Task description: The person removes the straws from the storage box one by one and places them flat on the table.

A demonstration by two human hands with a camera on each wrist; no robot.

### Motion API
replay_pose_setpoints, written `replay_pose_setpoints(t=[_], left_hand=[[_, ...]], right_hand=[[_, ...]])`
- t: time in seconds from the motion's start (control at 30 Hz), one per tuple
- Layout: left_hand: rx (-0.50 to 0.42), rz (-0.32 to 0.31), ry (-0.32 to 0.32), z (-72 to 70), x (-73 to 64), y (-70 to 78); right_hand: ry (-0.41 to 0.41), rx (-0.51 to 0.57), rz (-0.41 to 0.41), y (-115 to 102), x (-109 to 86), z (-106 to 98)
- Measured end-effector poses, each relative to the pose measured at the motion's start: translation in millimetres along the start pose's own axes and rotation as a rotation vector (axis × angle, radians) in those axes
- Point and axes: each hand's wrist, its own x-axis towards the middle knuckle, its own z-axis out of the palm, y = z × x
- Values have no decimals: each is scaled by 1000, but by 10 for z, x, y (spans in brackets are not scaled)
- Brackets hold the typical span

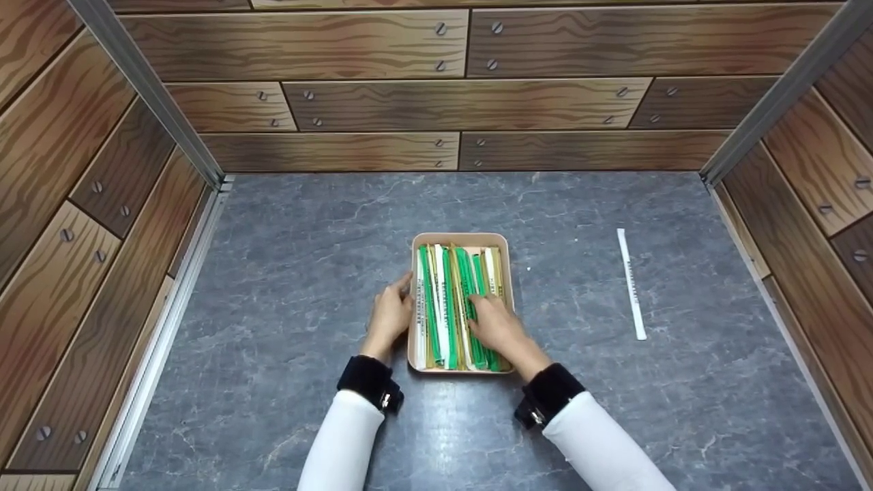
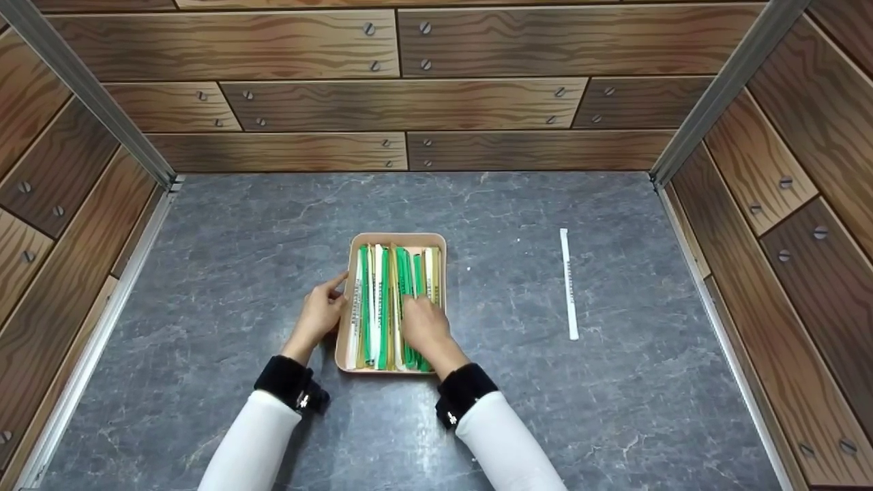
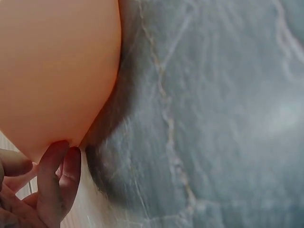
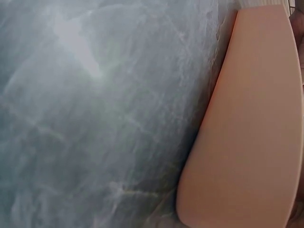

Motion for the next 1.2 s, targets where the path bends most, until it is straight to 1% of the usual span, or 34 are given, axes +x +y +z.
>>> replay_pose_setpoints(t=[0.23,0.4,0.6,0.73,1.0,1.2], left_hand=[[-19,-5,-23,-5,0,-4],[-23,9,-10,-8,-8,-12],[-7,24,1,-7,-16,-11],[-12,20,3,-5,-8,-12],[-28,11,-12,-4,2,-19],[-51,1,-25,-8,6,-16]], right_hand=[[15,11,1,7,23,-8],[58,-2,-13,28,27,-8],[65,-3,-23,39,27,4],[78,3,-5,38,25,1],[68,79,66,29,15,-22],[101,92,73,23,6,-69]])
